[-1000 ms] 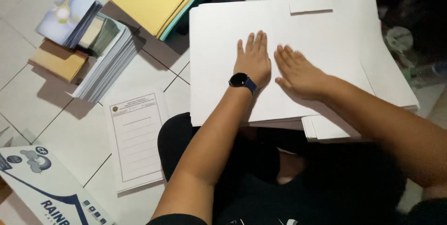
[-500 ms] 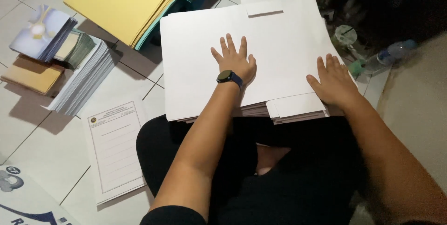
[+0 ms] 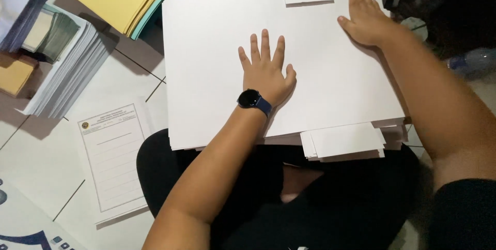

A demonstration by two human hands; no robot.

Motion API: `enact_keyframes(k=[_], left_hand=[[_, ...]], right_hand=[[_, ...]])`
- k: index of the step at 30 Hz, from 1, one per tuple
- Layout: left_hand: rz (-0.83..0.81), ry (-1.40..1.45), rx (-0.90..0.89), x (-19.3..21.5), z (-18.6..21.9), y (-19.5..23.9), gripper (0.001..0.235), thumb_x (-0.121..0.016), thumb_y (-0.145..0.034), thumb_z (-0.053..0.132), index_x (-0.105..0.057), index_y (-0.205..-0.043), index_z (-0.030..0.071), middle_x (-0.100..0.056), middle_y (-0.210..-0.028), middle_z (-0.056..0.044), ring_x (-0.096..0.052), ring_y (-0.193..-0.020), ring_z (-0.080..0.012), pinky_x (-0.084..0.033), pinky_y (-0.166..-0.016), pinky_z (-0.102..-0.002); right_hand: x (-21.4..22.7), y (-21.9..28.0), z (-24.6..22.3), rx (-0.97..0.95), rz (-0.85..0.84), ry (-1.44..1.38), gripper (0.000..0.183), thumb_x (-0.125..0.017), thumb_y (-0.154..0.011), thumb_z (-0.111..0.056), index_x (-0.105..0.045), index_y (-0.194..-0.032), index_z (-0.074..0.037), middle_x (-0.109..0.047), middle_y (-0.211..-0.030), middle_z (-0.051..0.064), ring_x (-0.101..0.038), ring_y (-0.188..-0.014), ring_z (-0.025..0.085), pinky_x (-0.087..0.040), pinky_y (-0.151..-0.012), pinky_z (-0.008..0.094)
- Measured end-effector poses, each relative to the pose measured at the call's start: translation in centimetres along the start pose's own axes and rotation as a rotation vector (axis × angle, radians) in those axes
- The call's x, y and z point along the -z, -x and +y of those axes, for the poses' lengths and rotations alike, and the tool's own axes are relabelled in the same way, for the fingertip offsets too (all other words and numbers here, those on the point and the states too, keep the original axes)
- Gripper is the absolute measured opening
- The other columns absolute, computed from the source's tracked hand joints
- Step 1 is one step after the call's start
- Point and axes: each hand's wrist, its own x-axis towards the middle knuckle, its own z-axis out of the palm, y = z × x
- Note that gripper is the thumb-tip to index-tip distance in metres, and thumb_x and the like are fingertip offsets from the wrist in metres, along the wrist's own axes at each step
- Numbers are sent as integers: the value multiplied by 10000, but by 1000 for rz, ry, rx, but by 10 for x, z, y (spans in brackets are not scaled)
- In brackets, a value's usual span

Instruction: The person sits on the floor and repeatedly picks up printed sheets from a pile on the floor, places them onto a larger stack on their lap, and smooths them with both hands to align the edges.

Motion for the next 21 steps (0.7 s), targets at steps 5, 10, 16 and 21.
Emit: enact_keyframes(k=[5,10,16,21], left_hand=[[79,32,20,-10,-1,-4,720,-383,-937,468,-318,-1605,210,-178,-1691,-171,-123,-1560,-397,-58,-1221,-671],[118,7,21,-13,-2,-4,633,-384,-1003,401,-324,-1601,202,-206,-1688,-157,-159,-1558,-384,-98,-1226,-654],[132,1,14,-19,-5,-8,639,-365,-1001,432,-335,-1594,196,-219,-1684,-145,-161,-1554,-372,-94,-1225,-647],[96,-13,25,-16,-5,-9,646,-341,-1006,429,-306,-1601,183,-176,-1696,-141,-123,-1561,-364,-76,-1229,-637]], right_hand=[[7,-15,-7,-17,89,3,736,-290,-1092,-380,26,-1618,27,52,-1716,212,39,-1600,317,-24,-1295,475],[-13,17,6,49,85,25,766,-316,-1059,-362,12,-1610,57,70,-1703,242,53,-1594,342,-34,-1289,502],[-36,135,7,128,-85,-13,759,-340,-1006,-428,-12,-1654,-207,84,-1745,61,81,-1606,205,8,-1263,402],[-32,219,-35,55,-100,-497,681,-212,-986,-540,-401,-1557,-222,-176,-1739,35,-107,-1620,151,-92,-1272,379]])
